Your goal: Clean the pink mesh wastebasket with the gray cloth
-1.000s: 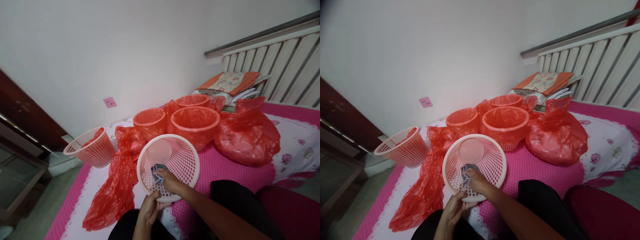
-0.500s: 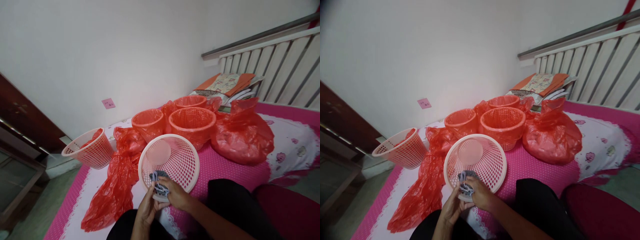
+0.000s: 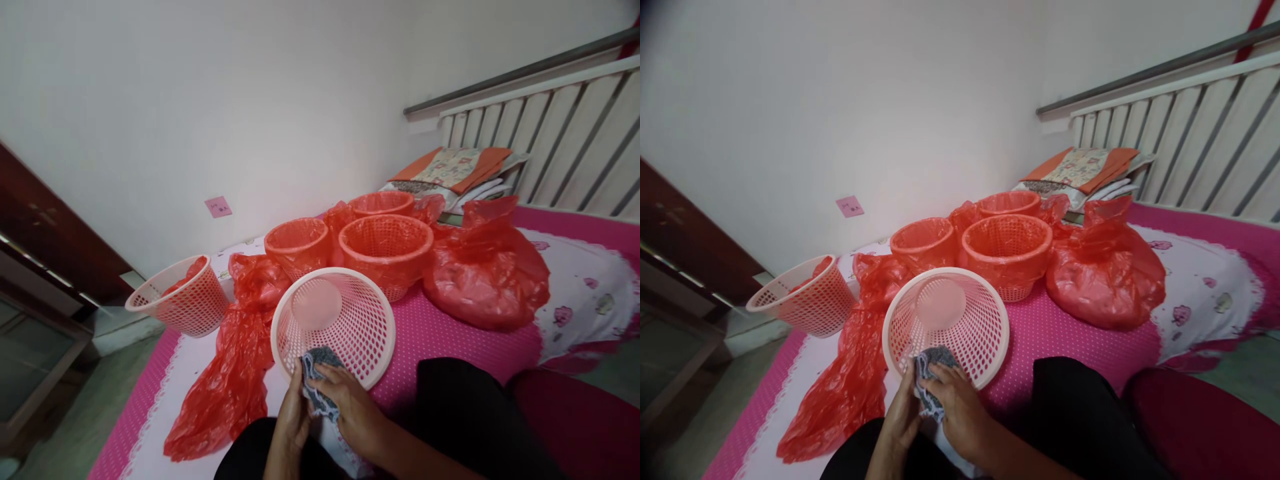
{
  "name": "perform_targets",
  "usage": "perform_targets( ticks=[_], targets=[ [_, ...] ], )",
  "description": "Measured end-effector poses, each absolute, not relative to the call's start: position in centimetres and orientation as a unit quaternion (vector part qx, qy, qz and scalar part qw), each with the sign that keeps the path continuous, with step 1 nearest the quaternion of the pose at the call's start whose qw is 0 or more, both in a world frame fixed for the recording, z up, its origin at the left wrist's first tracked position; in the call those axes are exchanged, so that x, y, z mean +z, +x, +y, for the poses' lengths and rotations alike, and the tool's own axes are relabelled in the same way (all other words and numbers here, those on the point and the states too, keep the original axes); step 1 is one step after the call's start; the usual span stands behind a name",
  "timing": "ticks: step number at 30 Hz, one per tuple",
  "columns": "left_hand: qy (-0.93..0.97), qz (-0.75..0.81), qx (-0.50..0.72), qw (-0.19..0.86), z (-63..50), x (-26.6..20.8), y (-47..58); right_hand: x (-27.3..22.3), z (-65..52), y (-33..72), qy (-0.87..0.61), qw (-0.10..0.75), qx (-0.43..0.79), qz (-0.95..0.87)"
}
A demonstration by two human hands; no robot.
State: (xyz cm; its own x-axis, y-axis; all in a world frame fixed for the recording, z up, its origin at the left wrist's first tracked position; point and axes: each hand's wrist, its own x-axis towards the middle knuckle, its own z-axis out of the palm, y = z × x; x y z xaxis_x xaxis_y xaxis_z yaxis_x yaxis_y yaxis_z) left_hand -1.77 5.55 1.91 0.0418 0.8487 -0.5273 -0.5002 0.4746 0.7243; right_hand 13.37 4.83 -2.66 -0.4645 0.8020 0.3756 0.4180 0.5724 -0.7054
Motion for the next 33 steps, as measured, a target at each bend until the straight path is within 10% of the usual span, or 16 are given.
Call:
perform_targets(
  ticks=[17,26,33],
  targets=[
    [0.212,0.530,0.486,0.662,6.3,1.9,-3.1,1.2,6.2,17.7,-0.462,0.149,0.145,-0.862],
    [0.218,0.534,0.513,0.636,6.1,2.4,-3.1,11.6,5.6,23.7,-0.363,0.520,0.070,-0.770],
    [0.244,0.538,0.522,0.615,5.7,0.9,-3.4,3.3,7.0,19.6,-0.334,0.377,0.029,-0.863]
  ],
)
